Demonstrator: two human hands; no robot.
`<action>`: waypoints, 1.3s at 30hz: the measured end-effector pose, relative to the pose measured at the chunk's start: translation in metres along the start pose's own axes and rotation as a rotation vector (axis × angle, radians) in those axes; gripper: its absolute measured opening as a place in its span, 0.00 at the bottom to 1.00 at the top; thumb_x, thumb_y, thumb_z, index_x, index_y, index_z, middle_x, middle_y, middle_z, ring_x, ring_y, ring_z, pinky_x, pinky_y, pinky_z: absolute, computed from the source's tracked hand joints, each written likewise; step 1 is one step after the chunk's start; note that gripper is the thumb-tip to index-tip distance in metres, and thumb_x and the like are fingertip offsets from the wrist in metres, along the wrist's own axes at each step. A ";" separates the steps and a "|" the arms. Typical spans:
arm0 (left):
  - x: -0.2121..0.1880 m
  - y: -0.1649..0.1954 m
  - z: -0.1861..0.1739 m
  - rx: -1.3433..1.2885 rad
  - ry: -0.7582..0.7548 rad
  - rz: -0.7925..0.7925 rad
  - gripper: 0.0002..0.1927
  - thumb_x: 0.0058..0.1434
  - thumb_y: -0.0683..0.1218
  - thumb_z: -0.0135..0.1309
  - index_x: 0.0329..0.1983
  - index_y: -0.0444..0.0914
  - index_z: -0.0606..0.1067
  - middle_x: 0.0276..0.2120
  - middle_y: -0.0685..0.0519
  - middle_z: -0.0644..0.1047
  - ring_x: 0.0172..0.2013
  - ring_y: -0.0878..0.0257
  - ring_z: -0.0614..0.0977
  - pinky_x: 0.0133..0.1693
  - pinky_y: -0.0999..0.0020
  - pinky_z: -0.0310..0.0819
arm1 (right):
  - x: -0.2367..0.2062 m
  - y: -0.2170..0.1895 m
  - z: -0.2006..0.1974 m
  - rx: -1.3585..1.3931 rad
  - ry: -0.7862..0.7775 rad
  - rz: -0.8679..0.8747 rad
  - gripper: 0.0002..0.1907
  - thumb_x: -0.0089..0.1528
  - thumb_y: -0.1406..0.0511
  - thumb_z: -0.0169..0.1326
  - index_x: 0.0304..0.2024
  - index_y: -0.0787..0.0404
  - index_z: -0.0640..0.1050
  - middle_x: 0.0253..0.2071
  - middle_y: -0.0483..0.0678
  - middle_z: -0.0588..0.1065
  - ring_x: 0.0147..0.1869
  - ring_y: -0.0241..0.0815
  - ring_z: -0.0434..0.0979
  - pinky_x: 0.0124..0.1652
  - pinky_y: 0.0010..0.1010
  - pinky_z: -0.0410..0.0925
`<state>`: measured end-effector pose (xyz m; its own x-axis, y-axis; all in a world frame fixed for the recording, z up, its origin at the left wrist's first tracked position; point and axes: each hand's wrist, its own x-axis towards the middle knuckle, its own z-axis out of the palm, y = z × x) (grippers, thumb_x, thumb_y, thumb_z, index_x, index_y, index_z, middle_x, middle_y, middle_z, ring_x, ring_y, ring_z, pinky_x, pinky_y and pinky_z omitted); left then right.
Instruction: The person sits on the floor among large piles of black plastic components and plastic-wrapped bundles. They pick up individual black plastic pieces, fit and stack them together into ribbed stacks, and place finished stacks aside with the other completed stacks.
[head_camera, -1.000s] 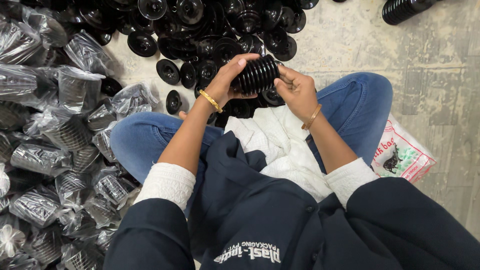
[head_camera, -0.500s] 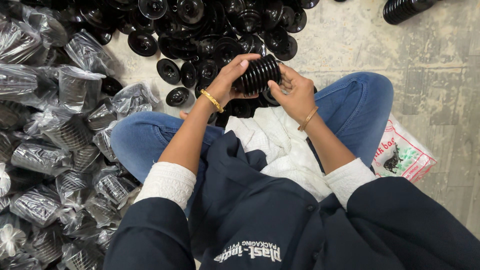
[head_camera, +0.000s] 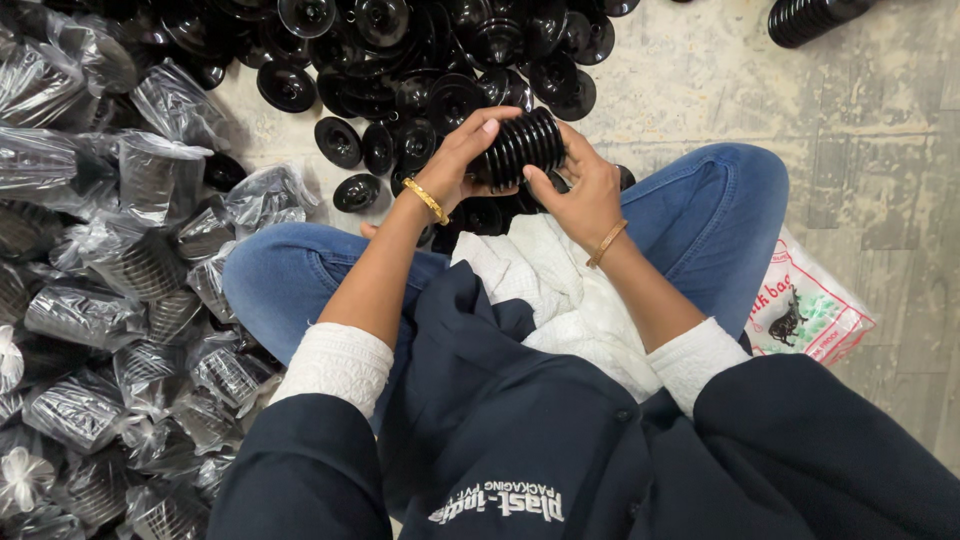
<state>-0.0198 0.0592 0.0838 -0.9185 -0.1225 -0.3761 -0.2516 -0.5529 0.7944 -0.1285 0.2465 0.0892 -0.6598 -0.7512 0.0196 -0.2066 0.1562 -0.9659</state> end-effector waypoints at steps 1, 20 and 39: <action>0.000 0.000 0.000 0.001 0.004 -0.002 0.24 0.70 0.61 0.46 0.65 0.50 0.70 0.53 0.53 0.74 0.53 0.58 0.80 0.51 0.51 0.85 | -0.001 0.000 0.001 -0.022 -0.001 -0.001 0.34 0.63 0.70 0.63 0.70 0.69 0.66 0.58 0.54 0.78 0.62 0.40 0.80 0.62 0.31 0.74; 0.016 -0.023 -0.014 0.216 0.003 0.106 0.27 0.71 0.62 0.43 0.70 0.51 0.61 0.62 0.57 0.74 0.55 0.64 0.79 0.54 0.63 0.74 | 0.023 0.055 -0.030 -0.192 -0.017 0.031 0.51 0.52 0.65 0.76 0.72 0.54 0.61 0.66 0.55 0.67 0.70 0.49 0.70 0.66 0.38 0.69; 0.008 -0.031 -0.037 0.273 0.463 0.366 0.16 0.74 0.47 0.47 0.62 0.37 0.70 0.48 0.51 0.80 0.41 0.67 0.82 0.44 0.73 0.79 | 0.155 0.122 -0.263 0.352 1.030 0.268 0.43 0.49 0.79 0.71 0.58 0.56 0.60 0.53 0.49 0.77 0.52 0.51 0.81 0.47 0.47 0.77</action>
<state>-0.0085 0.0453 0.0381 -0.7480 -0.6396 -0.1769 -0.0721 -0.1867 0.9798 -0.4460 0.3183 0.0420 -0.9689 0.1941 -0.1532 0.1402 -0.0790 -0.9870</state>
